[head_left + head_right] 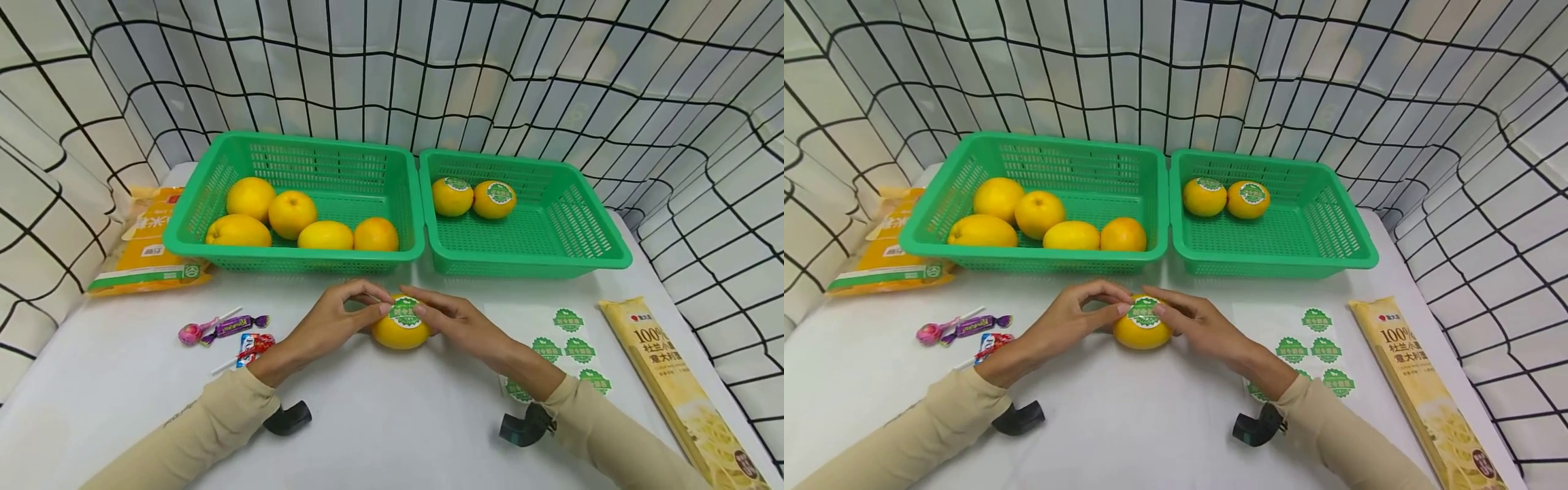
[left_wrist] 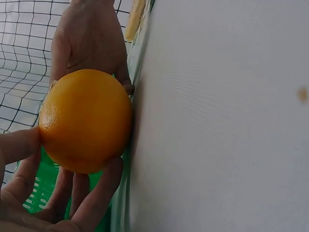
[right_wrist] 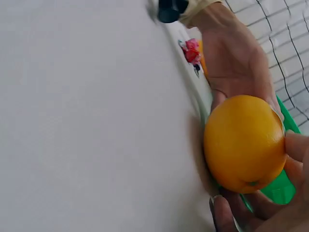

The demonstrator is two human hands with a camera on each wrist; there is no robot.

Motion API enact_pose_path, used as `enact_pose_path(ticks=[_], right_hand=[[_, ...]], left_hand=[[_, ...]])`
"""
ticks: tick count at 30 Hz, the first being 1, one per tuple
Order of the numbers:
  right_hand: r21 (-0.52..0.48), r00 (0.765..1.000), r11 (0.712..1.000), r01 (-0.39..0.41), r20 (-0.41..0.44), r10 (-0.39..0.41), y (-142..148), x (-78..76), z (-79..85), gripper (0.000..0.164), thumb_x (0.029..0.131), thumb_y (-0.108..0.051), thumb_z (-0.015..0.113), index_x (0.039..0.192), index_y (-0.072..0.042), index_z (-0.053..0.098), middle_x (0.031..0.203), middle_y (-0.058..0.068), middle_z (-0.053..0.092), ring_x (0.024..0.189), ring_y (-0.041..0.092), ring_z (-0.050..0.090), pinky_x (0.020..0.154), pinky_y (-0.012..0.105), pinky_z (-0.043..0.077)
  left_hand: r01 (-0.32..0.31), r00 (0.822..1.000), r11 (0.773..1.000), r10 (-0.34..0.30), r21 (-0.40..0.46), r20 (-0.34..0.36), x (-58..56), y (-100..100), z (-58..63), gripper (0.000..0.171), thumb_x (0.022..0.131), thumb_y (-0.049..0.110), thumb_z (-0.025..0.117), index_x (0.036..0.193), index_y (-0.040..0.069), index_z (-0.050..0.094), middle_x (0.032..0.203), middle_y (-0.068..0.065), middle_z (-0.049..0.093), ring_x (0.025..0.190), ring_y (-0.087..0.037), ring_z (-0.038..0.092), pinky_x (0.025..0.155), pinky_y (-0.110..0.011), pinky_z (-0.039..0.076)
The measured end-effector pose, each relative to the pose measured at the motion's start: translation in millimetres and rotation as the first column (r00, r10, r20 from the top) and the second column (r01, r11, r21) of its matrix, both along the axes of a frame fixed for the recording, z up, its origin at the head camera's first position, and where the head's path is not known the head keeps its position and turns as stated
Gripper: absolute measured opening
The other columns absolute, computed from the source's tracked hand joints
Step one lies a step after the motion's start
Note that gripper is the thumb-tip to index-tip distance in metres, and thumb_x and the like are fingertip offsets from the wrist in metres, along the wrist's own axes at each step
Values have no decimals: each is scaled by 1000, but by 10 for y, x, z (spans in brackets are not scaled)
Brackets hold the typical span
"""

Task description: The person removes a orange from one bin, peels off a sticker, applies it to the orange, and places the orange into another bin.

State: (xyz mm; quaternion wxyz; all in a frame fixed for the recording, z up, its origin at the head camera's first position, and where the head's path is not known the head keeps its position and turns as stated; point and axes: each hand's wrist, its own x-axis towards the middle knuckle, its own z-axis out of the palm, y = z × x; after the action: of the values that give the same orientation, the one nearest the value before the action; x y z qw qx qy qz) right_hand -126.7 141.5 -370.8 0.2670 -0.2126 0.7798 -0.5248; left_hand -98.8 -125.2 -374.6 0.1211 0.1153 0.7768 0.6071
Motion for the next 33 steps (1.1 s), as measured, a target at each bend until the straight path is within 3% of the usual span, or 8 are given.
enact_pose_path(ticks=[2,5,11,16,19,25,28,33], right_hand=[[-8,997,999,31,71,-30,-4,-16,11,47,111,-42,56,157,-34,52,157,-8,52,130,23,55,104,43,47],[-9,998,999,46,39,-45,-23,-12,16,46,108,-42,61,153,-34,56,154,-8,55,128,25,58,104,43,48],[-28,992,998,53,-110,-56,-49,44,-43,51,102,-32,74,151,-22,61,150,-6,59,127,23,62,106,46,53],[16,958,998,62,-280,-55,-61,79,-30,51,98,-27,80,146,-22,64,144,-6,64,122,17,64,100,40,58],[114,903,991,72,-429,-16,-98,131,38,60,90,-31,88,144,-23,63,143,-6,63,123,15,61,95,39,59],[369,737,913,173,-664,129,-238,241,127,76,82,-48,92,142,-18,56,135,7,59,111,20,62,82,36,60],[416,726,885,210,-673,144,-217,246,157,76,80,-44,92,140,-15,56,130,7,60,106,21,61,80,35,59],[448,761,867,220,-635,135,-32,258,237,79,79,-39,91,143,-13,54,130,5,60,106,19,60,85,37,58]], left_hand=[[-1,1000,1000,1,0,13,-4,-5,1,24,102,33,73,121,17,74,126,-5,70,118,-27,61,89,-40,59],[-7,1000,1000,7,5,28,-4,-4,3,24,103,32,73,120,17,74,125,-7,70,116,-28,62,88,-40,60],[-3,999,1000,3,15,36,15,25,-7,23,103,32,72,120,17,75,124,-6,70,113,-29,63,88,-41,60],[-9,1000,1000,9,-12,20,17,29,-25,23,103,34,73,119,18,75,123,-5,71,115,-27,62,88,-40,55],[-9,1000,999,9,-31,8,10,34,-21,23,103,36,73,119,19,73,123,-5,70,117,-27,62,88,-40,53],[-18,994,996,8,-89,-111,27,69,73,24,102,31,74,120,17,68,127,-3,67,117,-25,64,91,-39,56],[-7,969,994,-19,-106,-246,36,126,201,27,101,27,75,123,14,67,126,-3,66,115,-24,64,91,-40,59],[66,890,984,-132,-163,-436,-89,285,511,32,100,31,77,126,16,67,126,0,65,112,-17,59,93,-39,57]])
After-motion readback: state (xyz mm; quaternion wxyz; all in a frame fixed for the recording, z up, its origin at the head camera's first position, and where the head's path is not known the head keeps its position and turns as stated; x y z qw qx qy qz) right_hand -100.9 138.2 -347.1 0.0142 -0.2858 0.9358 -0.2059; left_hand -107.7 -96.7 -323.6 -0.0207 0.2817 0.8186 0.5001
